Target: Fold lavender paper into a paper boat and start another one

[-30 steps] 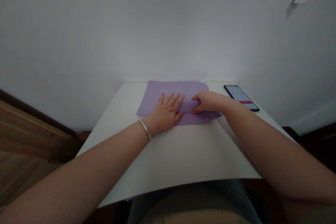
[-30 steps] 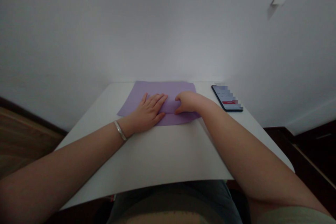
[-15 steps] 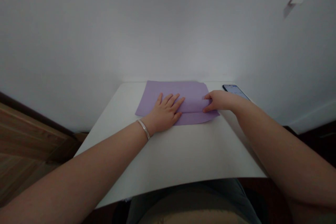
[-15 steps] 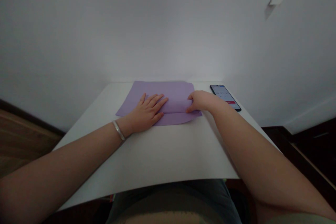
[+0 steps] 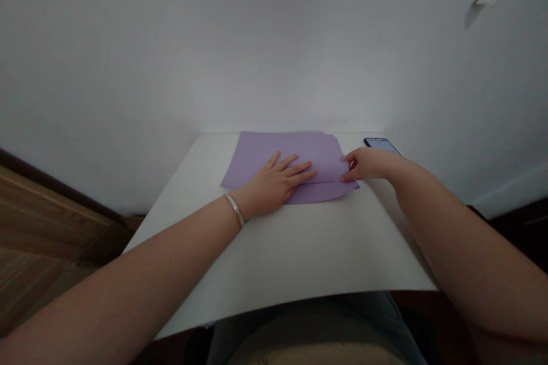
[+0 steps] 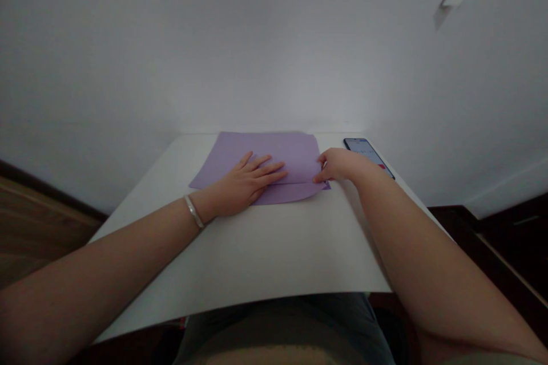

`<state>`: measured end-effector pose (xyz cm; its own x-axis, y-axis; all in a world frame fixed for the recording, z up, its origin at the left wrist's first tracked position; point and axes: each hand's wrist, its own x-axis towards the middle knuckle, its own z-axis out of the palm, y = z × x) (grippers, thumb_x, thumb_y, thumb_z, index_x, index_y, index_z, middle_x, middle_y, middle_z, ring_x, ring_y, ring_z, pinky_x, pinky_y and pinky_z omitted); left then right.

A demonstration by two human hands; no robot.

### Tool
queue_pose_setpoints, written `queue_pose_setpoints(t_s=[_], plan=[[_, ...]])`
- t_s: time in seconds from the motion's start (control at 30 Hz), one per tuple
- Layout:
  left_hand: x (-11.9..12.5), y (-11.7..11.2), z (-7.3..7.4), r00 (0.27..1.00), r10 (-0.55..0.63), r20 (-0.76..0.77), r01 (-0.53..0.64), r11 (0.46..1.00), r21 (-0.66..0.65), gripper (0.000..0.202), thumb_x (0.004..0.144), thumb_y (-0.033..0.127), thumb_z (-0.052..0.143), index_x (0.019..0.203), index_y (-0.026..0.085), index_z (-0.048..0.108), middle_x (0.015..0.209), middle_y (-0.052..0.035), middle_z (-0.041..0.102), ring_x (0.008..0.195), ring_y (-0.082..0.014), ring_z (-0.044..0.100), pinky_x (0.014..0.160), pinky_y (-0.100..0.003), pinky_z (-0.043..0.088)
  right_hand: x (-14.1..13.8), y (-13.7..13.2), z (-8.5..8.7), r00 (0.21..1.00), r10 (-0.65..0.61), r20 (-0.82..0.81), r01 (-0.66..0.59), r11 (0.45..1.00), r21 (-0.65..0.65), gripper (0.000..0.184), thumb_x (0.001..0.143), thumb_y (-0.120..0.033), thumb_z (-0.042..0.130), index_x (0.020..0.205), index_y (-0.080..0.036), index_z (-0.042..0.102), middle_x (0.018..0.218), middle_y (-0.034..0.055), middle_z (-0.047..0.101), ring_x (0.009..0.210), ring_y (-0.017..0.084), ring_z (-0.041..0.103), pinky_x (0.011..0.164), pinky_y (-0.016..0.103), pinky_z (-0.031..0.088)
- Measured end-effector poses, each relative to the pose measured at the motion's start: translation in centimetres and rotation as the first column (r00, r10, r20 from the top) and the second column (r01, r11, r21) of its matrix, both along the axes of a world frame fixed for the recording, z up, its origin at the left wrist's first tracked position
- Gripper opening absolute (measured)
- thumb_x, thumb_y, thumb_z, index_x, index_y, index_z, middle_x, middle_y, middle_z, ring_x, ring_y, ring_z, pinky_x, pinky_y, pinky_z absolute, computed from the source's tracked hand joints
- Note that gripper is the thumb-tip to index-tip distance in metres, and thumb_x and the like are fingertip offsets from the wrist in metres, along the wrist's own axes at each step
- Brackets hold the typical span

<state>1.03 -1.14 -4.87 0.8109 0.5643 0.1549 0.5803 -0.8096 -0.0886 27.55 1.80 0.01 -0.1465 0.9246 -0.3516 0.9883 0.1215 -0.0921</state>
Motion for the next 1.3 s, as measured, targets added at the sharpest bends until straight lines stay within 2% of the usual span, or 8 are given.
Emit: queue_pose_setpoints(t_s=[0.23, 0.4, 0.63, 0.73, 0.9, 1.03, 1.13, 1.3], plan=[[-0.1, -0.2, -0.1, 0.999, 0.001, 0.052, -0.003, 1.000, 0.027, 0.056, 0.093, 0.014, 0.034, 0.147, 0.027, 0.029, 0.156, -0.0053, 0.027, 0.139, -0.0258, 0.030, 0.113, -0.057, 0.017, 0.8, -0.5, -0.4, 0.988, 0.101, -0.114, -0.103, 0.995, -0.005, 0.019, 0.070, -0.033, 0.065, 0.086, -0.025, 0.070, 0.082, 0.0010, 0.074, 0.075, 0.020, 0.065, 0.064, 0.029, 0.045], [0.1, -0.6, 0.0, 0.995, 0.035, 0.095, -0.043, 0.996, 0.083, 0.055, 0.093, 0.016, 0.037, 0.147, 0.024, 0.030, 0.149, -0.0092, 0.038, 0.129, -0.0246, 0.042, 0.113, -0.050, 0.023, 0.2, -1.2, -0.2, 0.993, 0.088, -0.076, -0.082, 0.994, 0.076, 0.024, 0.071, -0.031, 0.064, 0.092, -0.026, 0.073, 0.082, 0.0014, 0.074, 0.076, 0.021, 0.065, 0.065, 0.029, 0.044], [0.0, -0.5, 0.0, 0.998, 0.051, 0.040, -0.053, 0.997, 0.053, 0.054, 0.094, 0.016, 0.034, 0.147, 0.026, 0.029, 0.147, -0.0090, 0.039, 0.127, -0.0248, 0.043, 0.111, -0.050, 0.024, 0.9, -0.8, -0.2, 0.990, 0.093, -0.106, -0.096, 0.995, -0.020, 0.015, 0.069, -0.034, 0.067, 0.080, -0.025, 0.073, 0.071, -0.0012, 0.071, 0.070, 0.020, 0.065, 0.062, 0.029, 0.043], [0.0, -0.4, 0.1, 0.997, 0.063, 0.039, -0.065, 0.997, 0.045, 0.054, 0.094, 0.017, 0.034, 0.147, 0.025, 0.028, 0.146, -0.0098, 0.041, 0.125, -0.0250, 0.045, 0.110, -0.049, 0.026, 0.9, -0.8, -0.3, 0.991, 0.102, -0.088, -0.101, 0.995, 0.016, 0.014, 0.070, -0.034, 0.067, 0.078, -0.024, 0.071, 0.073, 0.0003, 0.072, 0.070, 0.020, 0.064, 0.060, 0.028, 0.043], [0.1, -0.5, 0.4, 0.991, 0.110, 0.076, -0.115, 0.991, 0.070, 0.057, 0.091, 0.015, 0.039, 0.147, 0.025, 0.030, 0.145, -0.0099, 0.042, 0.126, -0.0247, 0.045, 0.109, -0.048, 0.028, 0.3, -0.8, -0.6, 0.994, 0.045, -0.099, -0.024, 0.979, 0.201, 0.017, 0.074, -0.034, 0.065, 0.085, -0.023, 0.070, 0.080, 0.0039, 0.073, 0.073, 0.019, 0.065, 0.061, 0.026, 0.043], [0.1, -0.5, 0.2, 0.991, 0.106, 0.086, -0.112, 0.990, 0.081, 0.058, 0.090, 0.014, 0.040, 0.146, 0.026, 0.032, 0.144, -0.0108, 0.043, 0.124, -0.0249, 0.046, 0.105, -0.045, 0.033, 0.5, -0.7, -0.7, 0.993, 0.045, -0.110, -0.032, 0.992, 0.122, 0.016, 0.071, -0.033, 0.065, 0.083, -0.023, 0.071, 0.077, 0.0021, 0.072, 0.070, 0.018, 0.063, 0.059, 0.026, 0.042], [0.0, -0.3, -0.1, 0.991, 0.099, 0.092, -0.104, 0.993, 0.051, 0.057, 0.091, 0.015, 0.039, 0.146, 0.026, 0.033, 0.143, -0.0108, 0.044, 0.124, -0.0244, 0.046, 0.103, -0.042, 0.036, 1.2, -0.6, -0.8, 0.990, 0.016, -0.142, -0.009, 0.999, 0.048, 0.016, 0.070, -0.039, 0.066, 0.073, -0.023, 0.070, 0.066, -0.0006, 0.067, 0.063, 0.016, 0.059, 0.055, 0.026, 0.039], [0.0, -0.1, -0.3, 0.993, 0.094, 0.075, -0.095, 0.995, 0.013, 0.058, 0.089, 0.014, 0.039, 0.146, 0.024, 0.032, 0.142, -0.0105, 0.045, 0.123, -0.0239, 0.046, 0.103, -0.041, 0.036, 1.9, -0.6, -0.8, 0.984, 0.015, -0.178, -0.010, 1.000, 0.028, 0.045, 0.075, -0.061, 0.053, 0.054, -0.021, 0.056, 0.048, -0.0015, 0.045, 0.049, 0.013, 0.042, 0.049, 0.028, 0.031]])
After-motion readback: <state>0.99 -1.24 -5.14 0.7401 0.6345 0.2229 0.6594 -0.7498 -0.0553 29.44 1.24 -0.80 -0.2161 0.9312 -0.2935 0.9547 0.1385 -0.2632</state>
